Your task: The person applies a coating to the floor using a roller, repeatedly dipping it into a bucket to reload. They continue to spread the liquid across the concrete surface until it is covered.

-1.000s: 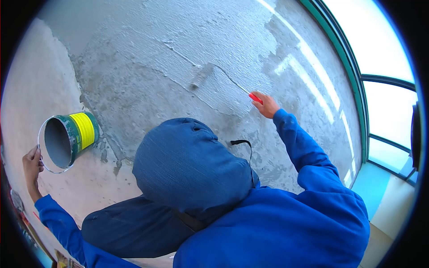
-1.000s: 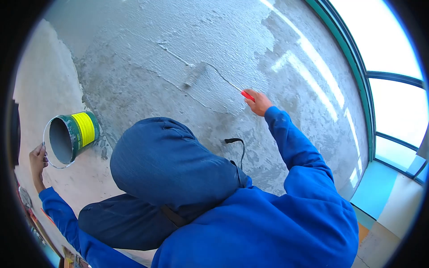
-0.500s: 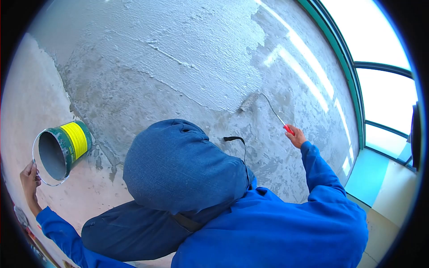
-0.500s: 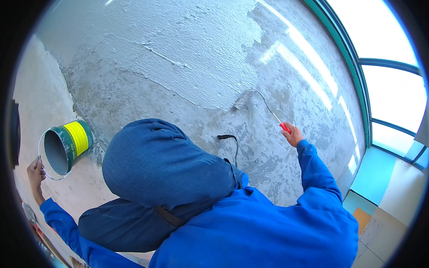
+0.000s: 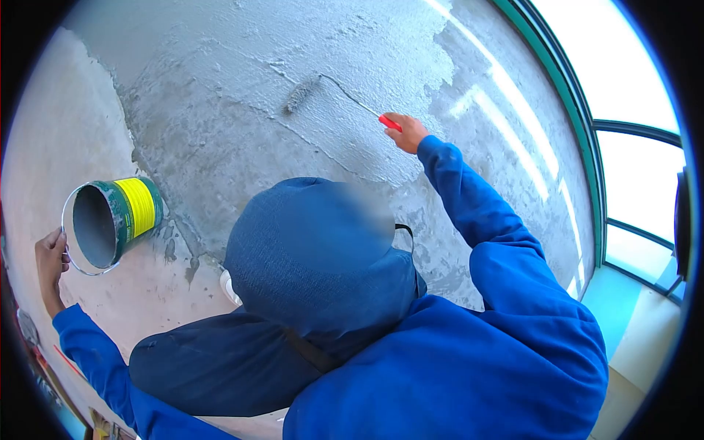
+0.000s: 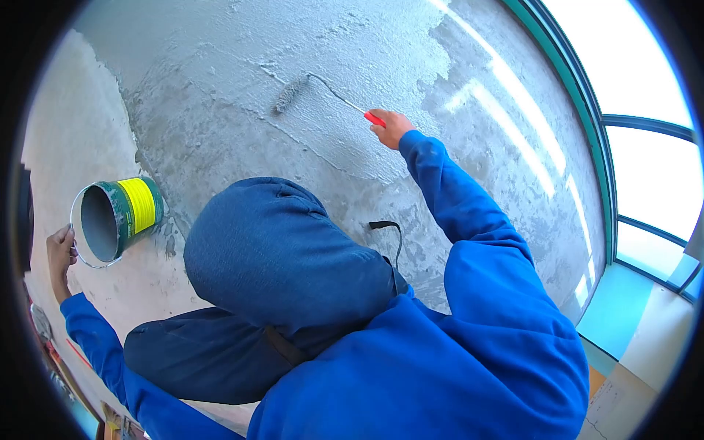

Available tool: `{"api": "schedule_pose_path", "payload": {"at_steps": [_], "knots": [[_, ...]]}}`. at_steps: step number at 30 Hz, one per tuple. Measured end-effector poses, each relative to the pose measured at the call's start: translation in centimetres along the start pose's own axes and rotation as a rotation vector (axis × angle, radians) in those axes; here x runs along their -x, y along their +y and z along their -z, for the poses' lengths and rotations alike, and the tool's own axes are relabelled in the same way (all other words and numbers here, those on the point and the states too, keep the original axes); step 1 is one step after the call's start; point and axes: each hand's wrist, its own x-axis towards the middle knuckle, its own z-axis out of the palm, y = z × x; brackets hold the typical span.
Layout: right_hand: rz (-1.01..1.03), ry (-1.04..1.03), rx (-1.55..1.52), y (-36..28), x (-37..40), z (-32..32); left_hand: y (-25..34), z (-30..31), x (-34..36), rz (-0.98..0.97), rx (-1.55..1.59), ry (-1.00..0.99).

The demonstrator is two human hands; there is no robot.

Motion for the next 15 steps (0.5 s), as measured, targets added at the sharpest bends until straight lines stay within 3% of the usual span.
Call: {"api": "schedule_pose_path", "payload": {"at_steps": [3,7,11,15], "knots": [[0.078,0.001,0.009,2.1,2.7,0.3,-0.6,-0.2,-0.3,-0.003,-0.011,-0.008],[-0.014,0.051,-0.004,6.8,13.5,0.0,-2.3,0.3,-1.1,-0.012,-0.028,-0.005],[-0.375,-0.030,0.066,9.5,24.7,1.0,-1.9,0.5,-1.1,-0.008,-0.052,-0.015],[-0.406,-0.025,0.004,10.3,30.3,2.7,-1.8,0.7,-1.2,-0.002,-0.032,-0.045]]}}
